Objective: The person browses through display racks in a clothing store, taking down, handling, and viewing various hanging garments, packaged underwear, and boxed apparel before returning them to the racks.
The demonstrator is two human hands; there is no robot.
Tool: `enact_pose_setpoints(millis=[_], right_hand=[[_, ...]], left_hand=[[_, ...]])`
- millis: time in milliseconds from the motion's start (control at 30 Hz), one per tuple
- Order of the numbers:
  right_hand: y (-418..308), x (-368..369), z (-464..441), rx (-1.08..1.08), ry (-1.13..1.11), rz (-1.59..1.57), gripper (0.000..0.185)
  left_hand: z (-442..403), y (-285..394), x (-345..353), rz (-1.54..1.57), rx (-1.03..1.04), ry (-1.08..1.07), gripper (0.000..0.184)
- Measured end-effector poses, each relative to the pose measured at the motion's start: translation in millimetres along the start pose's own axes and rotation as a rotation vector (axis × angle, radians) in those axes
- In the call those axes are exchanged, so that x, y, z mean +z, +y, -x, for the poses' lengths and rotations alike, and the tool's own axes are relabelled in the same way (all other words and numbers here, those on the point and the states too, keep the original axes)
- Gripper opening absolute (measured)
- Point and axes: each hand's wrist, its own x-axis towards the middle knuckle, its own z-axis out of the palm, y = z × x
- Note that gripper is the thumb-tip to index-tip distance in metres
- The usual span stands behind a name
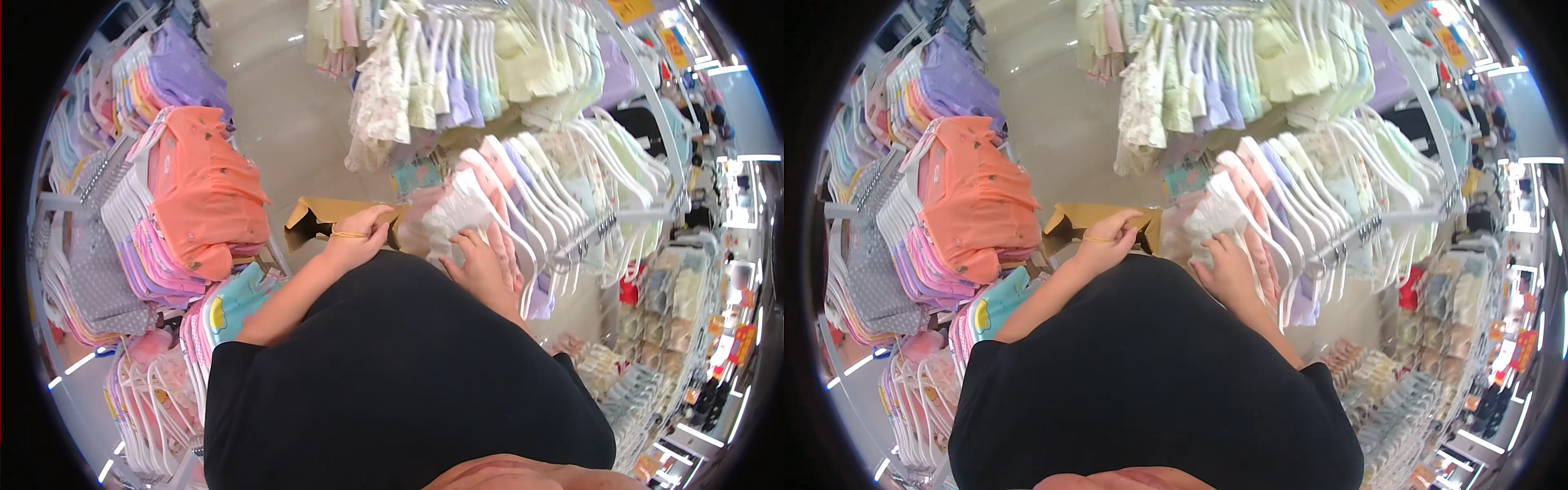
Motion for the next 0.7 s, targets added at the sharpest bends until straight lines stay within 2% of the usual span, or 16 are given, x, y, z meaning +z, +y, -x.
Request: enact_pose_setpoints(millis=[133,233,433,667,700], right_hand=[[-24,13,-50,-0.058,-0.02,0.243,0.05],[-44,19,-85,0.011,-0.004,0.243,0.063],[-61,24,-159,-0.033,-0.021,0.15,0.084],[-38,35,-229,-0.029,0.022,-0.13,0.091],[-43,33,-233,0.047,0.005,-0.238,0.091]], left_hand=[[-10,-16,-35,0.022,0.027,0.061,0.025],[-18,-29,-50,0.057,0.04,0.092,0.023],[-35,-60,-61,0.114,-0.015,0.162,0.019],[-77,-69,-90,0.169,-0.082,0.259,0.016],[-83,-70,-91,0.196,-0.079,0.292,0.015]])
